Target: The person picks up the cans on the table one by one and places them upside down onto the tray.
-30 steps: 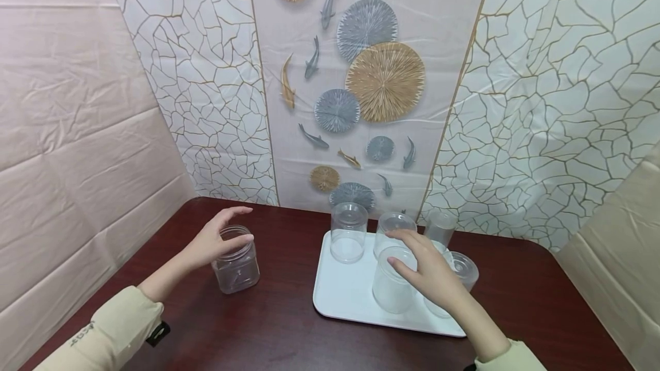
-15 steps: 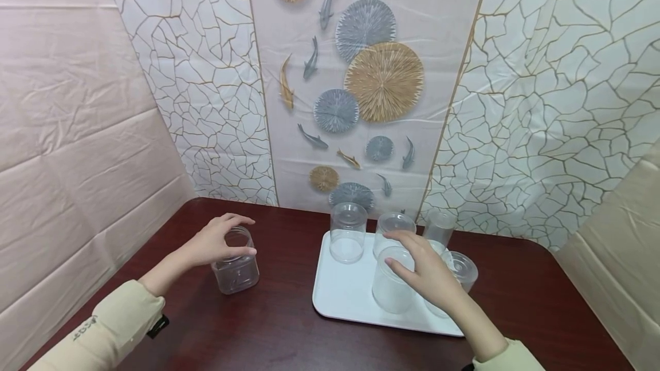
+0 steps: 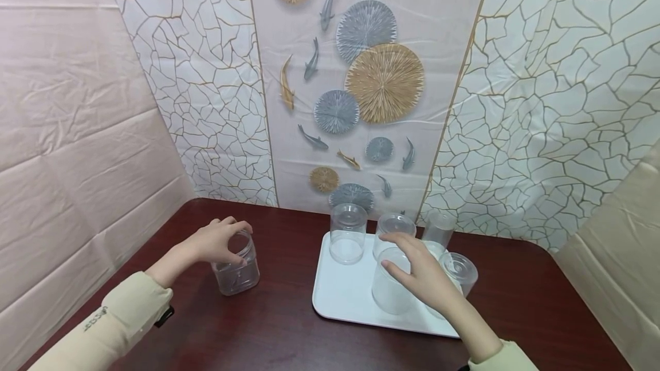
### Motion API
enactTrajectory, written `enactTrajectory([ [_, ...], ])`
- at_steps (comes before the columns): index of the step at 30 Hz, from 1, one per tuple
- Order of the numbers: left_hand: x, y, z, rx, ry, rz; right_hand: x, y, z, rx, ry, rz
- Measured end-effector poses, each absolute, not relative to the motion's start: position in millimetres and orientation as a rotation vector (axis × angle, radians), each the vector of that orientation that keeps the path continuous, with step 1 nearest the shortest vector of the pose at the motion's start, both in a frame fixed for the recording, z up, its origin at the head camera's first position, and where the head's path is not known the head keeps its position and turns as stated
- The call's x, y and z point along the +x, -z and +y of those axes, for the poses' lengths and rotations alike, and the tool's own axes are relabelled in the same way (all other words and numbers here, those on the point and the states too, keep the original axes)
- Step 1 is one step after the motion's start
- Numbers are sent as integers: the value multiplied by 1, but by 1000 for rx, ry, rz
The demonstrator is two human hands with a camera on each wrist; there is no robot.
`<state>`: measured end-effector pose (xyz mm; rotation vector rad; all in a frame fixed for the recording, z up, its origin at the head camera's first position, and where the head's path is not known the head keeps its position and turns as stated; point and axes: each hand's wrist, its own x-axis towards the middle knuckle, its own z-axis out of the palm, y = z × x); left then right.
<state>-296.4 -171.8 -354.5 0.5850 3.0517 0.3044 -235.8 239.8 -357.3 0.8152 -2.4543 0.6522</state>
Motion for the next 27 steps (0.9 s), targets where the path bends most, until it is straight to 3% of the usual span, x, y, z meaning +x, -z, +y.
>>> enactTrajectory([
  [27, -300, 341, -174, 610, -317, 3021, -234, 351, 235, 787, -662, -2491],
])
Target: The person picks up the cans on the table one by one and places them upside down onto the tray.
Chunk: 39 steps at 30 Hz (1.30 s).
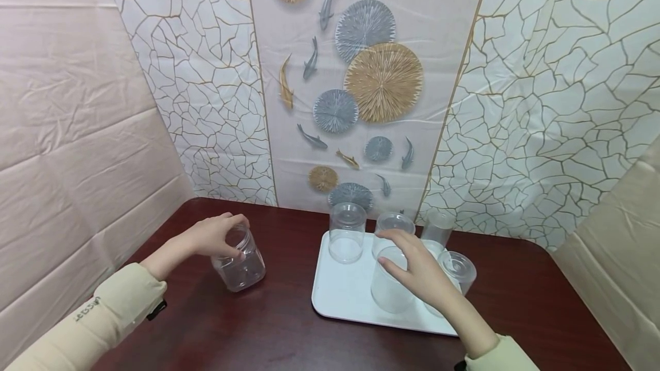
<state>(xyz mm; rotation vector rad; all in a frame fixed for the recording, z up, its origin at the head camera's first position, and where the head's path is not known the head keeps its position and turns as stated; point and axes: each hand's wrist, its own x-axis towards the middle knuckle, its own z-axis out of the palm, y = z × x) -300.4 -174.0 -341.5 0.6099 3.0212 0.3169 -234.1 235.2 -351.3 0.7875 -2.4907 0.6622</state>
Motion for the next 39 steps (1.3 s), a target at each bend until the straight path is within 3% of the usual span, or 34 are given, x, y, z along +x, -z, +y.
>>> enactTrajectory([
  [39, -285, 311, -142, 765, -720, 3176, -234, 345, 227, 768, -702, -2473],
])
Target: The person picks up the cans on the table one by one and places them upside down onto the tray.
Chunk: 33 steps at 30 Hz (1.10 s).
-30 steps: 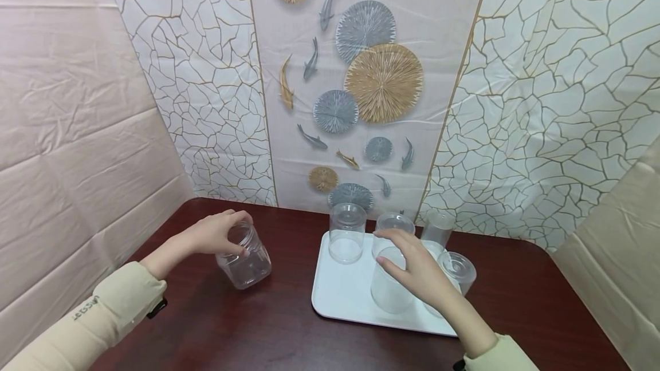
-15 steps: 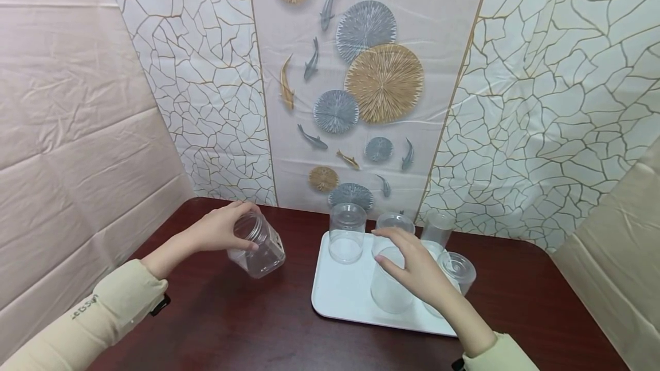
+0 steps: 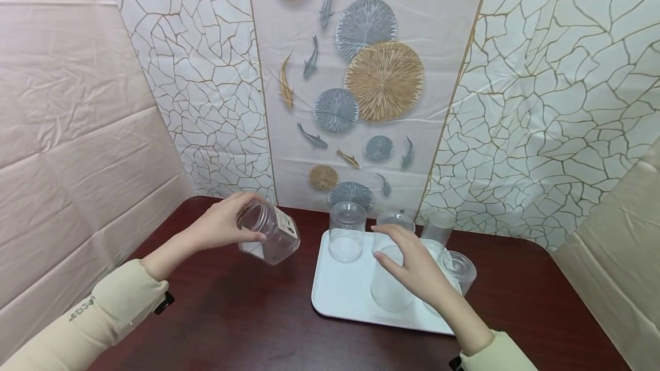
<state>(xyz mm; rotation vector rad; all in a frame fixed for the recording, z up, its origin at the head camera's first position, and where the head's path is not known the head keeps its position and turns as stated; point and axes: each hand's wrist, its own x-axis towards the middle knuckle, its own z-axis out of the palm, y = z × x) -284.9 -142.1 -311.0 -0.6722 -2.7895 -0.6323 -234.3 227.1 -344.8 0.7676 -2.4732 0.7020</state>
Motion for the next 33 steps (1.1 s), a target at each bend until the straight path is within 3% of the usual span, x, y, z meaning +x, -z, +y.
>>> enactTrajectory([
  [13, -283, 302, -140, -691, 889, -2564, -234, 340, 221, 674, -809, -2424],
  [23, -286, 304, -135, -668, 1486, -2382, -234, 341, 215, 657, -893, -2421],
  [33, -286, 308, -124, -735, 1734, -2269, -235, 335, 205, 677, -1033, -2383],
])
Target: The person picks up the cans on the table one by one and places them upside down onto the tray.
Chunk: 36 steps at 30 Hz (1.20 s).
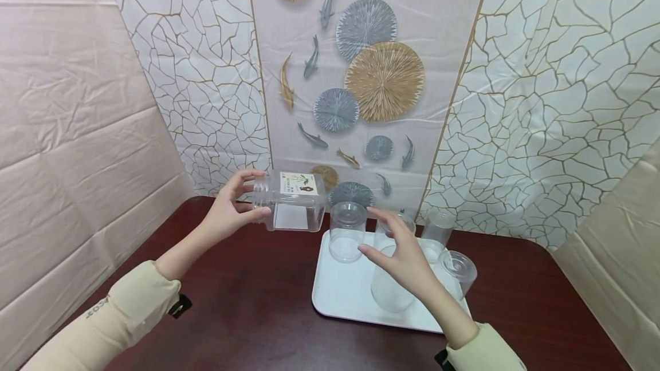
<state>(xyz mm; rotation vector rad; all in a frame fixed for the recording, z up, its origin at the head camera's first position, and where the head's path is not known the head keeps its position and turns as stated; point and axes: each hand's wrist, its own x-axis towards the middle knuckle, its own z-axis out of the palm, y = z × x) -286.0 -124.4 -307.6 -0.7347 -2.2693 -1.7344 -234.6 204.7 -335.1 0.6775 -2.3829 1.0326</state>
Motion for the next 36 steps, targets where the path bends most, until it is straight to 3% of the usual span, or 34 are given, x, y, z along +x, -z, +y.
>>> enactTrajectory([
  [36, -282, 344, -81, -1012, 2041, -1974, -239, 332, 186, 866, -1645, -2237],
])
